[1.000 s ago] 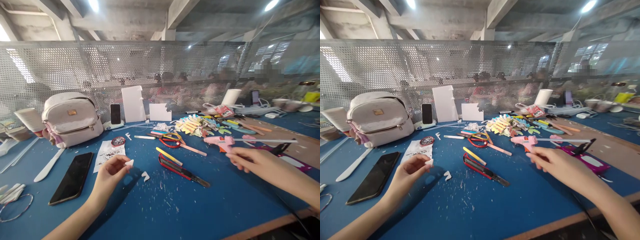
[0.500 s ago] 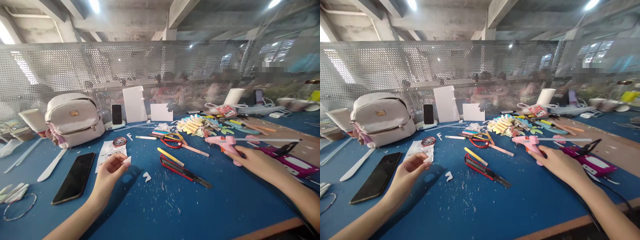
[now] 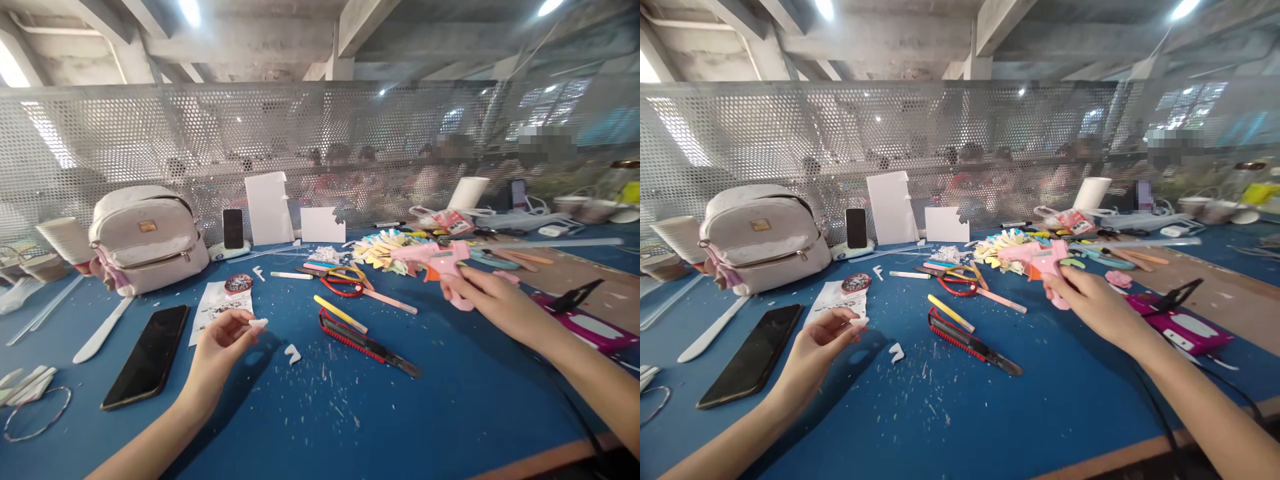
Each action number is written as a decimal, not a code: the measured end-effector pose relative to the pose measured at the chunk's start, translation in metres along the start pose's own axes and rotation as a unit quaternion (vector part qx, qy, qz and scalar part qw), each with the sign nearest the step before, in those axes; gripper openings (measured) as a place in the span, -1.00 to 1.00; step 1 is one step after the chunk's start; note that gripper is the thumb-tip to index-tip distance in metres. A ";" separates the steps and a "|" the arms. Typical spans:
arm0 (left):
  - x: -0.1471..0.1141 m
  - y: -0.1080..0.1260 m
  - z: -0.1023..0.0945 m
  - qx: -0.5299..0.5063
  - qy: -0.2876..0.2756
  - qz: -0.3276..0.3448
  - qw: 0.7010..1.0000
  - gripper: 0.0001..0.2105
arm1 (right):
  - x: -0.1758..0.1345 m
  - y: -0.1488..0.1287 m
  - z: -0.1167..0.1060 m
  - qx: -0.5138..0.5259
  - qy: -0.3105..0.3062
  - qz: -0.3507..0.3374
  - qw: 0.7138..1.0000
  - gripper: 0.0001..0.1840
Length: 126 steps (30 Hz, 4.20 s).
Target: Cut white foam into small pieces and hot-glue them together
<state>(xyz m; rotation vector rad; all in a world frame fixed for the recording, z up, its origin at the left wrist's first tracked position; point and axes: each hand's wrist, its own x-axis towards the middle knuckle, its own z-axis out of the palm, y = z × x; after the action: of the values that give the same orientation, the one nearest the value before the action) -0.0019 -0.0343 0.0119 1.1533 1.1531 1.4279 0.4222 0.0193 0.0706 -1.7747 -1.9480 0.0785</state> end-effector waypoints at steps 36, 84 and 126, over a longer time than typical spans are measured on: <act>-0.014 0.007 0.012 0.041 -0.073 0.054 0.995 -0.83 | 0.001 -0.119 0.075 0.419 -0.410 -0.107 0.803 -0.47; -0.013 0.005 0.012 0.023 -0.069 0.039 0.997 -0.80 | 0.004 -0.115 0.070 0.397 -0.423 -0.096 0.809 -0.45; -0.013 0.001 0.009 0.020 -0.102 0.036 0.994 -0.86 | 0.004 -0.115 0.071 0.405 -0.427 -0.078 0.804 -0.41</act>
<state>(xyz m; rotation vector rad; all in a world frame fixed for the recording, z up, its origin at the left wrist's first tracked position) 0.0083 -0.0460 0.0128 1.3471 1.0094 1.3108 0.2886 0.0268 0.0517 -1.0128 -2.0598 1.6330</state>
